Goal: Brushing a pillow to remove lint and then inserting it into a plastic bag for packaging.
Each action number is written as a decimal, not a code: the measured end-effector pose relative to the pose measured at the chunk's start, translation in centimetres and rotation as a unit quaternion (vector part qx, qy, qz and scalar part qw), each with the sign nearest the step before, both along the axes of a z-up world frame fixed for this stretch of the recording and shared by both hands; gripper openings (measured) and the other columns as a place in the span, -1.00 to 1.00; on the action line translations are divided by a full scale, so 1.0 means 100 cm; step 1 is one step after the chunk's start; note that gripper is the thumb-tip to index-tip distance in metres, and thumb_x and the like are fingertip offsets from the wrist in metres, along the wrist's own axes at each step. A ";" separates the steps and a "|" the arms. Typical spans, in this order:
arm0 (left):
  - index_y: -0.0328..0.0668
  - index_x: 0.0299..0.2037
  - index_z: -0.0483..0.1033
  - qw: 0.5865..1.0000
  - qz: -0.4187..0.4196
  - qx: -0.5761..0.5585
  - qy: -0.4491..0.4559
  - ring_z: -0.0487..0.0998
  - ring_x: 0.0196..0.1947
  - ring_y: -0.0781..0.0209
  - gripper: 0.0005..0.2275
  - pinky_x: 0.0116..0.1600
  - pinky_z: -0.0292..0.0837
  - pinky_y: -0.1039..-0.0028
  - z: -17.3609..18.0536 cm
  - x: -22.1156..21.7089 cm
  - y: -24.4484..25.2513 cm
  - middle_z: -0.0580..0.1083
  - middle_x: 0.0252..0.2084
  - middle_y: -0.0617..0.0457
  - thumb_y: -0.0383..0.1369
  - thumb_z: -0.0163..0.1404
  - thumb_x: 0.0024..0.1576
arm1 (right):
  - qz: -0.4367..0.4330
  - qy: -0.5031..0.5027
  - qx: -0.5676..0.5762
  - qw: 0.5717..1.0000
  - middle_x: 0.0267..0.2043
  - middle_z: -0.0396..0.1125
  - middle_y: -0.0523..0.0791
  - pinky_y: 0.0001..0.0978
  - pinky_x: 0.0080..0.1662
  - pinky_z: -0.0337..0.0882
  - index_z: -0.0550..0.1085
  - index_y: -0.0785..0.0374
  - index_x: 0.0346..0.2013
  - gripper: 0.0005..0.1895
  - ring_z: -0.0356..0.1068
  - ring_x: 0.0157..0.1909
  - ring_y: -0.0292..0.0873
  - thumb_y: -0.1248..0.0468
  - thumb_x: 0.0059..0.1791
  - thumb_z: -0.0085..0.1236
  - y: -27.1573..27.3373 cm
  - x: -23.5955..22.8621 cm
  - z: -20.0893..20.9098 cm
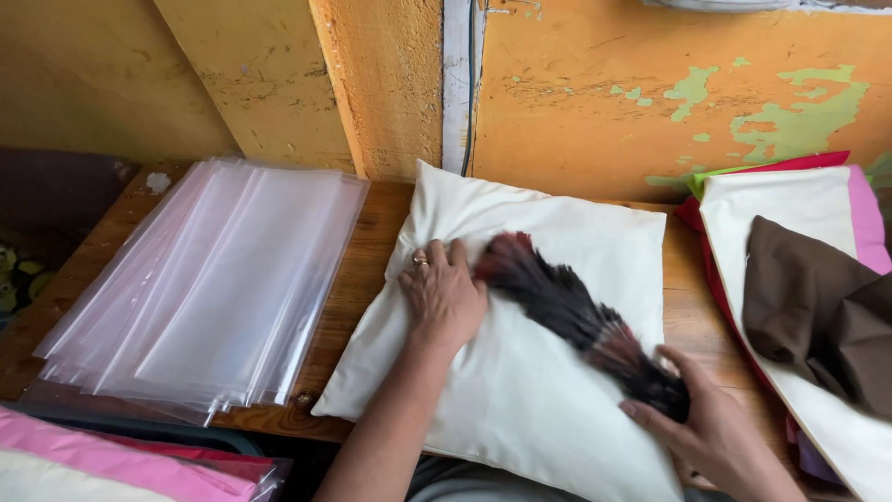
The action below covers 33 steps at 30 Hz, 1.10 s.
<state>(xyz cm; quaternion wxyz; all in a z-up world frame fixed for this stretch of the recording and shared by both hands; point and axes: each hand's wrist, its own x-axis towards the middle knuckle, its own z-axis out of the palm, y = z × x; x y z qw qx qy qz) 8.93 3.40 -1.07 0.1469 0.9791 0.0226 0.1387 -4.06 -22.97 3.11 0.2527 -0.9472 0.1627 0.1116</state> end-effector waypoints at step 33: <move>-0.03 0.36 -0.30 0.983 -0.095 -0.081 0.134 -0.45 0.37 -0.28 -0.32 0.26 -0.70 -0.20 0.018 -0.004 0.002 -0.29 0.42 -0.11 0.14 -0.66 0.09 | 0.150 -0.192 -0.230 0.942 -0.18 0.18 -0.17 -0.03 -0.52 0.34 0.20 -0.32 0.23 -0.24 0.36 -0.54 0.07 0.37 -0.23 -0.09 0.004 0.010 -0.026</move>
